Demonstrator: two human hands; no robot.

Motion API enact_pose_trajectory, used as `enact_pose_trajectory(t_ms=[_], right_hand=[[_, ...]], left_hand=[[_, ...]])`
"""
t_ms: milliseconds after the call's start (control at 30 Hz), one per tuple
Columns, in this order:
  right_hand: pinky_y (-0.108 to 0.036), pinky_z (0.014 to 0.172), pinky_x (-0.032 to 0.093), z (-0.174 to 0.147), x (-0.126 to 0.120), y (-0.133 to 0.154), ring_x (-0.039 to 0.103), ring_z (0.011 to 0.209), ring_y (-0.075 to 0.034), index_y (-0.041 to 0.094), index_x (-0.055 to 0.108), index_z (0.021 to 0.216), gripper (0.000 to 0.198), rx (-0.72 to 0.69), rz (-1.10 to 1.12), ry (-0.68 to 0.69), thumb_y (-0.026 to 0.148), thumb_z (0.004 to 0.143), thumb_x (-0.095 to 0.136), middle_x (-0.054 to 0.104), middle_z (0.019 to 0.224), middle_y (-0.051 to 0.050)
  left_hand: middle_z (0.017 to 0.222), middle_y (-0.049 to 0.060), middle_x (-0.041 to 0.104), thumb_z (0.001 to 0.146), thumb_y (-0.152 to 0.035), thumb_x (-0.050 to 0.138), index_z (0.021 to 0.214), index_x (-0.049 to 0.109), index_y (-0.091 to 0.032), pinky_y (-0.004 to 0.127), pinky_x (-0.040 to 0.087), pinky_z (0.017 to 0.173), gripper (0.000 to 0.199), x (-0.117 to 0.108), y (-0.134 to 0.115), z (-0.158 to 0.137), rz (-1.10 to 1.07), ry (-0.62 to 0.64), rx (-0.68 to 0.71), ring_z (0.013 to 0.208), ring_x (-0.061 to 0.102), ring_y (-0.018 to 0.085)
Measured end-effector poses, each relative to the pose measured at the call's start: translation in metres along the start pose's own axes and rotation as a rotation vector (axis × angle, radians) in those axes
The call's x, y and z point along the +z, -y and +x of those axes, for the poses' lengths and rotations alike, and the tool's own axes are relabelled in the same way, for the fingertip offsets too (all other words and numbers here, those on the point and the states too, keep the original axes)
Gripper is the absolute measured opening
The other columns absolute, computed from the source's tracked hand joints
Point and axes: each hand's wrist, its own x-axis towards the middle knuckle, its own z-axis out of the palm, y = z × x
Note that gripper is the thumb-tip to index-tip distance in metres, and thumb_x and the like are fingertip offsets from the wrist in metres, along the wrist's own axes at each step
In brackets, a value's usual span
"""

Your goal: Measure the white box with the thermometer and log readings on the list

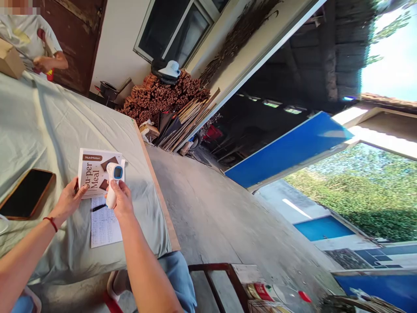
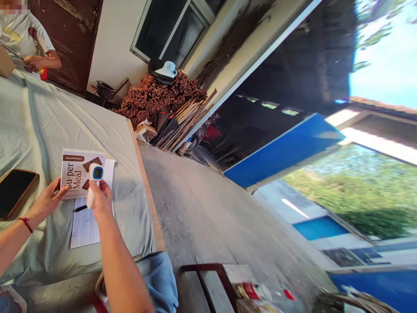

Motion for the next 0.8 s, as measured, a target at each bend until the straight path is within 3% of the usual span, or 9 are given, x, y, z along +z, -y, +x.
enact_pose_trajectory(t_ms=[233, 467, 600, 700, 800], right_hand=[[-0.022, 0.045, 0.042, -0.004, 0.002, 0.004, 0.051, 0.052, -0.008, 0.020, 0.057, 0.079, 0.050, 0.008, 0.001, -0.009, 0.054, 0.055, 0.082, 0.058, 0.065, 0.004], [-0.022, 0.050, 0.044, -0.020, -0.005, 0.015, 0.053, 0.060, -0.010, 0.019, 0.060, 0.087, 0.046, -0.127, -0.084, -0.045, 0.052, 0.061, 0.079, 0.060, 0.071, 0.003], [-0.025, 0.060, 0.047, -0.035, -0.033, 0.019, 0.057, 0.067, -0.013, 0.019, 0.060, 0.102, 0.050, -0.264, -0.246, -0.070, 0.049, 0.066, 0.077, 0.064, 0.081, 0.000], [-0.028, 0.071, 0.050, -0.045, -0.067, 0.014, 0.063, 0.082, -0.017, 0.017, 0.061, 0.110, 0.052, -0.374, -0.428, -0.119, 0.046, 0.069, 0.075, 0.069, 0.097, -0.006], [-0.030, 0.075, 0.050, -0.049, -0.107, 0.002, 0.063, 0.086, -0.019, 0.017, 0.063, 0.111, 0.047, -0.455, -0.702, -0.209, 0.044, 0.073, 0.071, 0.069, 0.101, -0.008]], left_hand=[[0.105, 0.011, 0.070, 0.076, -0.072, 0.052, 0.109, 0.056, -0.017, 0.042, 0.053, 0.086, 0.064, 0.001, 0.003, 0.001, -0.038, 0.007, 0.008, 0.098, 0.065, 0.029], [0.115, 0.013, 0.063, 0.077, -0.059, 0.060, 0.136, 0.038, -0.018, 0.042, 0.056, 0.081, 0.075, 0.009, 0.017, 0.001, -0.160, -0.042, 0.054, 0.114, 0.058, 0.031], [0.129, 0.016, 0.054, 0.078, -0.053, 0.057, 0.138, 0.038, -0.017, 0.046, 0.054, 0.086, 0.073, 0.013, 0.023, 0.000, 0.016, -0.104, 0.151, 0.123, 0.050, 0.033], [0.135, 0.016, 0.050, 0.078, -0.049, 0.057, 0.138, 0.039, -0.017, 0.051, 0.047, 0.100, 0.071, 0.013, 0.026, 0.002, 0.104, -0.157, 0.187, 0.128, 0.046, 0.034], [0.136, 0.017, 0.049, 0.078, -0.045, 0.054, 0.140, 0.037, -0.016, 0.050, 0.044, 0.105, 0.071, 0.010, 0.028, 0.007, 0.088, -0.122, 0.208, 0.128, 0.048, 0.032]])
